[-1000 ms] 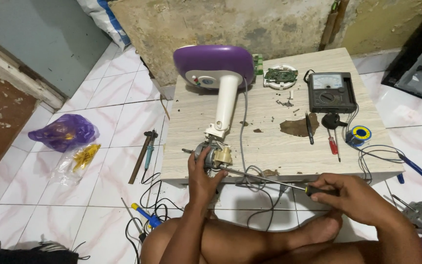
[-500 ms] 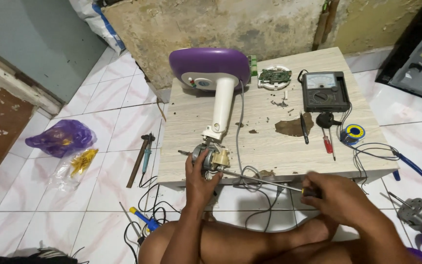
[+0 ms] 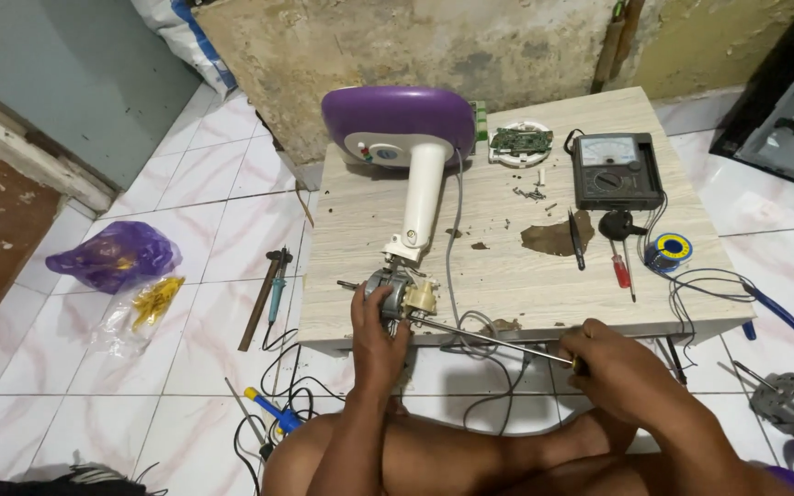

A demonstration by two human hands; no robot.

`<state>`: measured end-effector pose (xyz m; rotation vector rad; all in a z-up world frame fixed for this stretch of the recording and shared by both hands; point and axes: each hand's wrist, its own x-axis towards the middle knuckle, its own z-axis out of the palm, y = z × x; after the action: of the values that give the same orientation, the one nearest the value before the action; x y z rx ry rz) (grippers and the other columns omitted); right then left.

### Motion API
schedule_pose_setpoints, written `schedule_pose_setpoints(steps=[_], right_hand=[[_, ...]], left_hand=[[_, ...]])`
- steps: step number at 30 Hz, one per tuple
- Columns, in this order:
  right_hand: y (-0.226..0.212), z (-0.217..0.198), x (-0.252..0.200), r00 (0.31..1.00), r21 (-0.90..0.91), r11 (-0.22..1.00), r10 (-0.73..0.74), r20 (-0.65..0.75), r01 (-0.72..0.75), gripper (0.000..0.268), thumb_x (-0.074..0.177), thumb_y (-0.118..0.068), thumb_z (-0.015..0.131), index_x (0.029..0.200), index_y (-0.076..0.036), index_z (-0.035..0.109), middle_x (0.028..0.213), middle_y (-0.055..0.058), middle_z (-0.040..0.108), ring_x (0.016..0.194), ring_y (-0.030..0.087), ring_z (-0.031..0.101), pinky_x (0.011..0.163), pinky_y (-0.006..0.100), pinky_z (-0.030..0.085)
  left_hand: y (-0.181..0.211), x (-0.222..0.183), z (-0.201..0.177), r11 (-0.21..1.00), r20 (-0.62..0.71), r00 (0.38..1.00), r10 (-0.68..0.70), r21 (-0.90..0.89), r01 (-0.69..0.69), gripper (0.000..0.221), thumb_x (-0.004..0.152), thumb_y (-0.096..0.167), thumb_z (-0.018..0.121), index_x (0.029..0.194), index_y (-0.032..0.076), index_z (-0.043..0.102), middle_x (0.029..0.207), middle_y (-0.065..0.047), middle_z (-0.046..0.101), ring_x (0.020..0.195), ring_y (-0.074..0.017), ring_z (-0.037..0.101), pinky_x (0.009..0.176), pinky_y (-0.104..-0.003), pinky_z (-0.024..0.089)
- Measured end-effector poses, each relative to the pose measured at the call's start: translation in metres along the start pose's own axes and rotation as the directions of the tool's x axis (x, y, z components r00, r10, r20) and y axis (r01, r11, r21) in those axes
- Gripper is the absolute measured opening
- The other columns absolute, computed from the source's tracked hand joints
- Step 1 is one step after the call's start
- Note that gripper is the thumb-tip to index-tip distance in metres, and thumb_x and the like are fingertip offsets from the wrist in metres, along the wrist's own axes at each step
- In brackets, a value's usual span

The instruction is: Inspecting and disassembling an electric fan to access the motor and internal circuitry for repair.

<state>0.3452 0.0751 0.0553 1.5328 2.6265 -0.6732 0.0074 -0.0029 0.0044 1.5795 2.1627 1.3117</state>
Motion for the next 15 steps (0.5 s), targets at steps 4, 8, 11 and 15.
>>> schedule_pose_setpoints(steps=[4, 8, 11, 15], right_hand=[[-0.02, -0.012, -0.003, 1.0, 0.106, 0.994, -0.01, 0.029, 0.007, 0.021, 0.083, -0.03, 0.072, 0.104, -0.027, 0.074, 0.107, -0.009, 0.074, 0.098, 0.016, 0.072, 0.086, 0.033, 0.058], [-0.031, 0.002, 0.001, 0.998, 0.041, 0.999, 0.018, -0.061, -0.015, 0.023, 0.093, -0.04, 0.058, 0.098, -0.028, 0.078, 0.1, -0.013, 0.078, 0.091, 0.016, 0.071, 0.082, 0.033, 0.055], [-0.031, 0.008, 0.009, 0.997, 0.073, 0.997, 0.025, -0.071, -0.02, 0.014, 0.088, -0.037, 0.067, 0.082, -0.023, 0.069, 0.091, -0.01, 0.071, 0.089, 0.017, 0.068, 0.081, 0.034, 0.052], [-0.04, -0.001, 0.004, 0.999, 0.254, 0.967, 0.03, -0.03, -0.022, 0.007, 0.089, -0.026, 0.067, 0.088, -0.02, 0.064, 0.098, -0.007, 0.073, 0.092, 0.016, 0.069, 0.084, 0.034, 0.054]], left_hand=[[0.001, -0.002, -0.001, 0.996, -0.088, 0.993, 0.084, 0.028, -0.082, 0.048, 0.077, -0.001, 0.077, 0.118, 0.014, 0.057, 0.161, -0.023, 0.032, 0.139, -0.0438, 0.047, 0.108, -0.048, 0.046], [0.011, -0.006, -0.004, 0.995, -0.086, 0.992, 0.088, 0.047, -0.084, 0.034, 0.08, 0.0, 0.079, 0.107, 0.014, 0.065, 0.164, -0.021, 0.026, 0.148, -0.0444, 0.038, 0.114, -0.046, 0.043], [0.024, -0.006, -0.008, 0.997, -0.064, 0.997, 0.042, 0.069, -0.038, 0.024, 0.078, -0.003, 0.079, 0.094, 0.014, 0.071, 0.166, -0.019, 0.024, 0.15, -0.0429, 0.035, 0.118, -0.045, 0.039], [0.03, -0.007, -0.011, 0.998, -0.054, 0.998, 0.043, 0.046, -0.041, 0.022, 0.08, -0.004, 0.076, 0.094, 0.012, 0.076, 0.167, -0.018, 0.024, 0.148, -0.0389, 0.04, 0.116, -0.041, 0.04]])
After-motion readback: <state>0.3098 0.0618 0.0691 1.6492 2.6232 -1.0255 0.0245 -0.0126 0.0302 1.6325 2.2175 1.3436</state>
